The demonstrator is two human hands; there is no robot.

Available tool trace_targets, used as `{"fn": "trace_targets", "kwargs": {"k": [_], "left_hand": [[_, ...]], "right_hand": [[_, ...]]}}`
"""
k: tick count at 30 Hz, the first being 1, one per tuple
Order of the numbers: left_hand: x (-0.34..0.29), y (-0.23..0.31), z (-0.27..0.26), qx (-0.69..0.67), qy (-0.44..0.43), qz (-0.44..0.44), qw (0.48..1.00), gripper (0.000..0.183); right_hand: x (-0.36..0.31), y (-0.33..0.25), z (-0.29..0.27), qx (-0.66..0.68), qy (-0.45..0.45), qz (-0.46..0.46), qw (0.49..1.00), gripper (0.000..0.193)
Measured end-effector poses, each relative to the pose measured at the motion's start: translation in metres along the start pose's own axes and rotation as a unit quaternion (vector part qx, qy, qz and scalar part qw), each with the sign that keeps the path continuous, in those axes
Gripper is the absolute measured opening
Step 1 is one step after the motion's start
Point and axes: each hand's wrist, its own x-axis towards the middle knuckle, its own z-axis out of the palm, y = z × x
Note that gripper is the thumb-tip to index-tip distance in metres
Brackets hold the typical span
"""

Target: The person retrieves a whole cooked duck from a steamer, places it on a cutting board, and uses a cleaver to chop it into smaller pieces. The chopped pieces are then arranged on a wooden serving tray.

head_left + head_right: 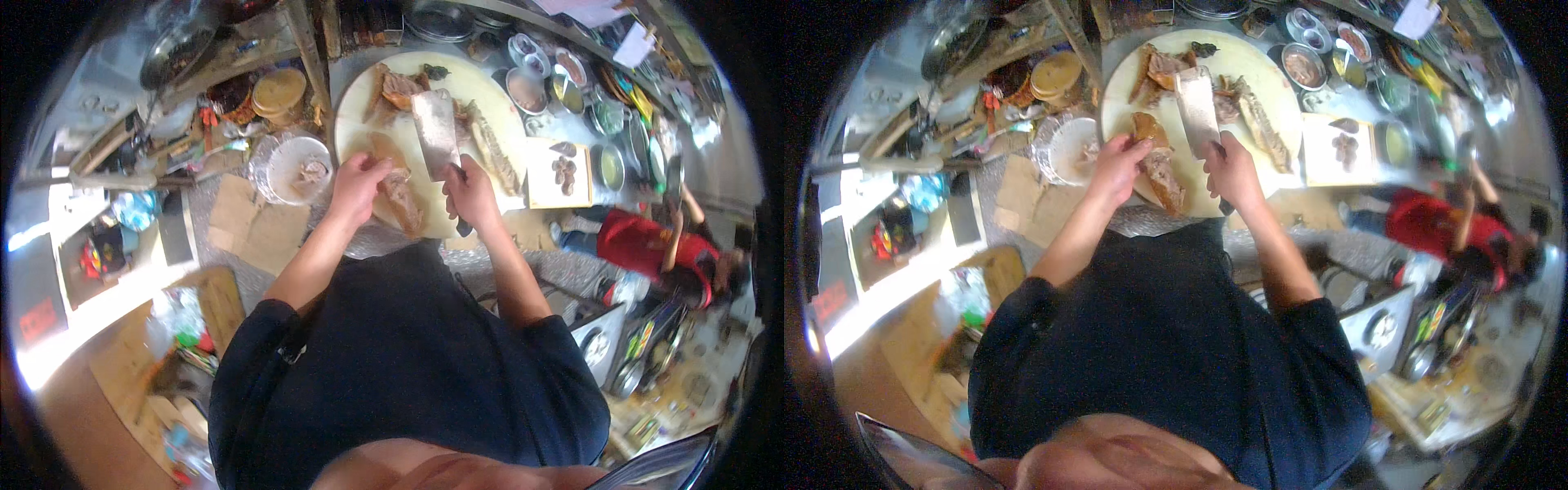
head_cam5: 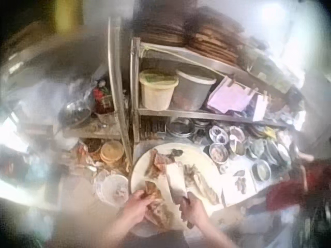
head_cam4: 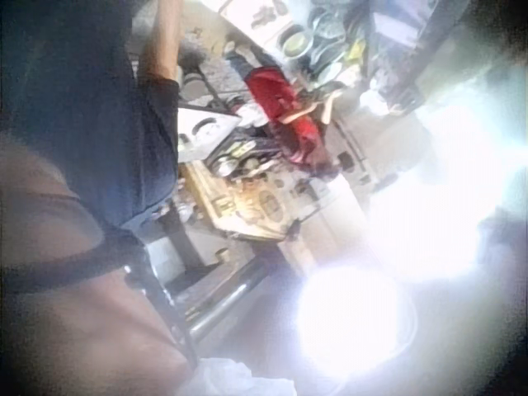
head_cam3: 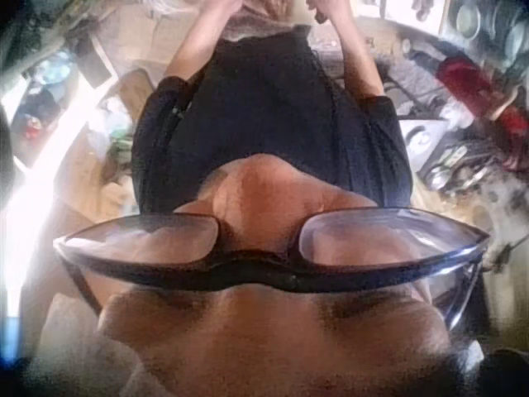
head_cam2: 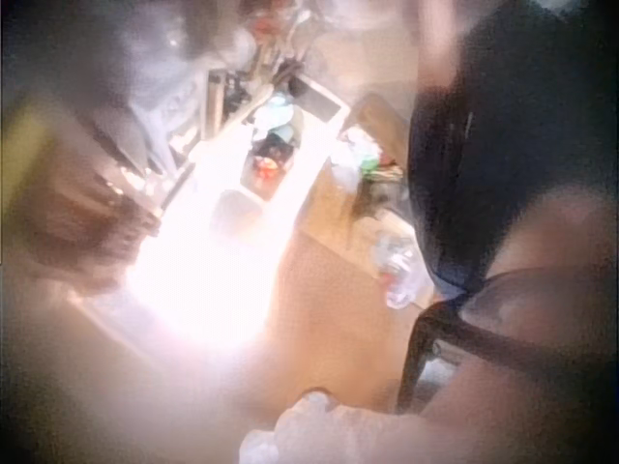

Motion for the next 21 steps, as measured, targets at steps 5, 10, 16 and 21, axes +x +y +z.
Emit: {"fn": "trace_targets", "kwargs": {"k": [5, 10, 16, 21], "left_hand": [[-0.022, -0.055, 0.071, 0.265, 0.203, 0.134, 0.933, 0.048], [-0.051, -0.066, 0.099, 0.362, 0.293, 0.153, 0.871, 0.042], [-0.049, -0.071, 0.111, 0.383, 0.336, 0.173, 0.843, 0.046], [-0.047, -0.075, 0.116, 0.366, 0.362, 0.163, 0.842, 0.043]], "right_hand": [[0.025, 0.000, -0.058, -0.238, -0.001, -0.194, 0.952, 0.026], [0.054, 0.014, -0.027, -0.236, -0.063, -0.359, 0.901, 0.024], [0.071, -0.014, 0.000, -0.354, -0.116, -0.349, 0.860, 0.022], [0.063, -0.024, -0.023, -0.303, -0.045, -0.414, 0.857, 0.022]]}}
